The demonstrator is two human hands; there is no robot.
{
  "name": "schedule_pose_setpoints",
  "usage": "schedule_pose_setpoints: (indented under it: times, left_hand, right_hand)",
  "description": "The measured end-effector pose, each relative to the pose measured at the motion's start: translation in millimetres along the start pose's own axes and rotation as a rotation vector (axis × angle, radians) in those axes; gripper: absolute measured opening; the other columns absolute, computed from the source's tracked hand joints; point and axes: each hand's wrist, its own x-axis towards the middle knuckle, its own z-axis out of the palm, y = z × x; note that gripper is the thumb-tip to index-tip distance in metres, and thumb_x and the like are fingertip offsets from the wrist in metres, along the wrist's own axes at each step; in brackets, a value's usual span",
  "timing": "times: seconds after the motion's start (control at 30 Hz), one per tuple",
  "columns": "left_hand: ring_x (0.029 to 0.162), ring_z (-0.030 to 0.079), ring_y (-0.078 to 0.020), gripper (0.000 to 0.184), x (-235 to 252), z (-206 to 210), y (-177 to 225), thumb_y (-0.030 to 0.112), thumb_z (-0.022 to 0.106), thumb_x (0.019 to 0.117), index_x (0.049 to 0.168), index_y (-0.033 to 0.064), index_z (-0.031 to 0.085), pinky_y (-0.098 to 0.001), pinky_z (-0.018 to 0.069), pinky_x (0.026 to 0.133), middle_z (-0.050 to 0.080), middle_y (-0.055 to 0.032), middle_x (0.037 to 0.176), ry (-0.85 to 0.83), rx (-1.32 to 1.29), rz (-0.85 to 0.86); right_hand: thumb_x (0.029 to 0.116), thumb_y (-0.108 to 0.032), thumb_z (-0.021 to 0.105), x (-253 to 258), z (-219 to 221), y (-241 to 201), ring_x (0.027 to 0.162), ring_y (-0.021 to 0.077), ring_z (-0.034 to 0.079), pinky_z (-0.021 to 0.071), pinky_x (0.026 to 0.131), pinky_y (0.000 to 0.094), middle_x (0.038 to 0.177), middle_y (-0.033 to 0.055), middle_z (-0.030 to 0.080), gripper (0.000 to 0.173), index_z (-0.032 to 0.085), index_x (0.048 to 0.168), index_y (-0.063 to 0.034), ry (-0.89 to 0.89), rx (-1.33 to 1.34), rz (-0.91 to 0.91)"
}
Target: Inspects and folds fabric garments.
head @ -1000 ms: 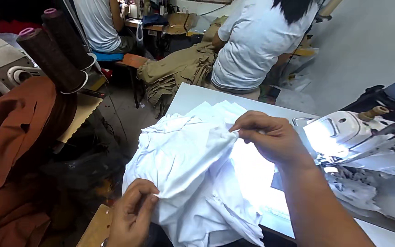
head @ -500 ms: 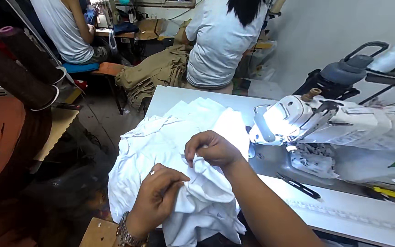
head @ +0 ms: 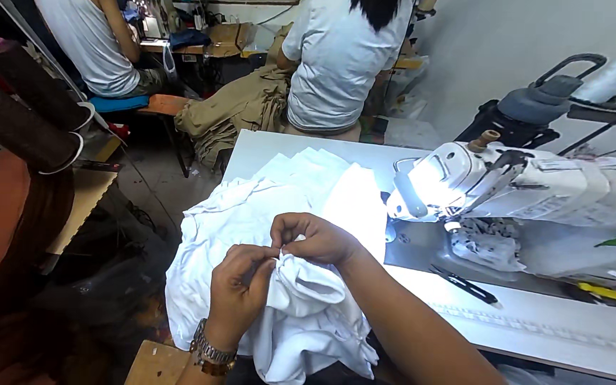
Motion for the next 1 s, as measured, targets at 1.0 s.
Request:
schedule_pose_setpoints:
  times: [1.0]
  left_hand:
    - [0.090,0.065,0.0016,0.015,2,1,-10,0.009,0.060,0.0941,0.106,0.0118,0.068,-0.0168,0.0566,0.077,0.068,0.0095,0.102,0.191,-0.045,-0.089]
  right_hand:
    - [0.0954,-0.006,0.059,-40,72,-33,0.079,0.0199,0.065,0.0523,0.067,0.0312,0.100,0.0090,0.072,0.020,0.075,0.107,-0.0075,0.363,-1.559,-0.417]
